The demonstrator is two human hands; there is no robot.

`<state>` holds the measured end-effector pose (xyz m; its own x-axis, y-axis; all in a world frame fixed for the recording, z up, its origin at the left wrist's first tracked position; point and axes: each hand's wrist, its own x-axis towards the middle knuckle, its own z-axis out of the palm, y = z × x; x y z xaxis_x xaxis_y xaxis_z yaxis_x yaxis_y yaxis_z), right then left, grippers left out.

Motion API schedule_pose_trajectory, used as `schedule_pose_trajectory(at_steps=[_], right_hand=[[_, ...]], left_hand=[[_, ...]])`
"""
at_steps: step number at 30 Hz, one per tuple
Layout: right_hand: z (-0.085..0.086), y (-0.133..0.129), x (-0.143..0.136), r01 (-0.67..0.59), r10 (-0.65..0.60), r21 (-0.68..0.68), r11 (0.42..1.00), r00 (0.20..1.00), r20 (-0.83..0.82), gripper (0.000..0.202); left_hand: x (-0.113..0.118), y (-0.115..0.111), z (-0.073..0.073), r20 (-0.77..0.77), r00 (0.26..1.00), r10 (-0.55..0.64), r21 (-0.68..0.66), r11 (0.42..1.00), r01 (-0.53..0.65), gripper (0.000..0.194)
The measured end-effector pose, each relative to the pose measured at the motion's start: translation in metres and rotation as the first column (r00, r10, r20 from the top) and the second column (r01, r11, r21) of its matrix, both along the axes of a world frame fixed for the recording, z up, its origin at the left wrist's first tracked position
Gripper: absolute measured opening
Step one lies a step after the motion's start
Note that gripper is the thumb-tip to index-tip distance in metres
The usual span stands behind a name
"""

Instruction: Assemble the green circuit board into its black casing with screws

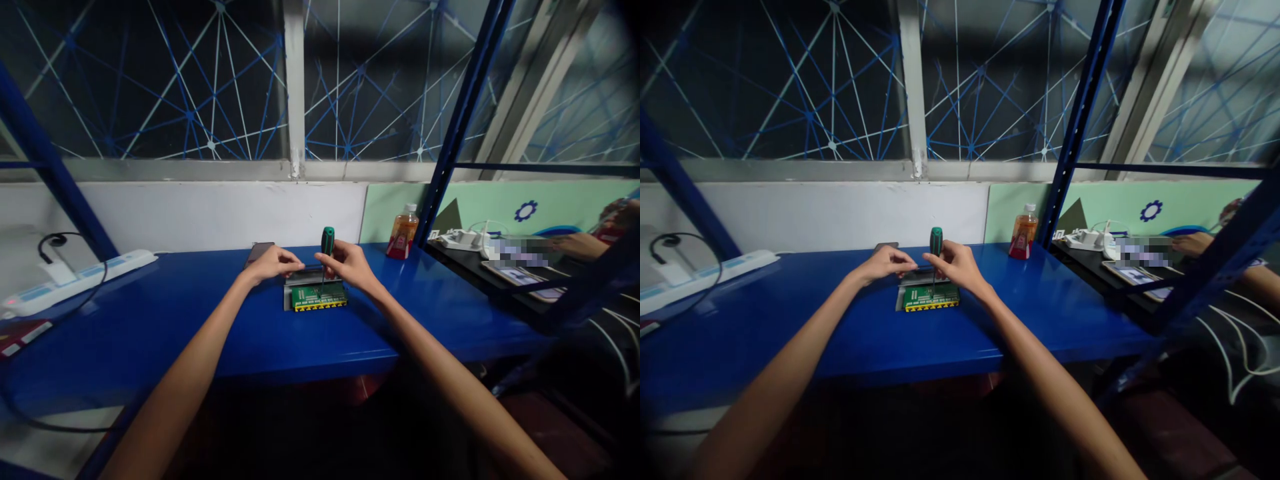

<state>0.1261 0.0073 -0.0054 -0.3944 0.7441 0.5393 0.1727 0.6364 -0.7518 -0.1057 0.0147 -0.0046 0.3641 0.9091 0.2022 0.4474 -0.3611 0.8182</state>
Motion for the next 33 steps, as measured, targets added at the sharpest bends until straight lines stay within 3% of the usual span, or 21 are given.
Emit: schedule_pose_trajectory(at_steps=[8,16,24,33], right_hand=[[-0.007,0.005,0.001,0.013,-0.014,0.034,0.999,0.999,0.044,0.032],[-0.011,0.008,0.0,0.024,-0.028,0.078,0.997,0.999,0.042,0.032],[-0.011,0.005,0.0,0.041,-0.048,0.128,0.991,0.997,0.054,0.034],[-0.008,0.002,0.001,0.002,-0.005,0.092,0.996,1.0,0.031,0.029]], left_hand=[[0.025,-0.01,-0.012,-0.01,0.989,-0.147,-0.056,0.988,0.146,0.029],[0.035,-0.017,-0.01,0.036,0.983,-0.182,-0.05,0.982,0.183,0.031],[0.041,-0.017,-0.013,-0.066,0.966,-0.25,0.001,0.968,0.251,0.027],[0.037,-0.017,-0.012,-0.068,0.972,-0.226,0.008,0.974,0.227,0.026]])
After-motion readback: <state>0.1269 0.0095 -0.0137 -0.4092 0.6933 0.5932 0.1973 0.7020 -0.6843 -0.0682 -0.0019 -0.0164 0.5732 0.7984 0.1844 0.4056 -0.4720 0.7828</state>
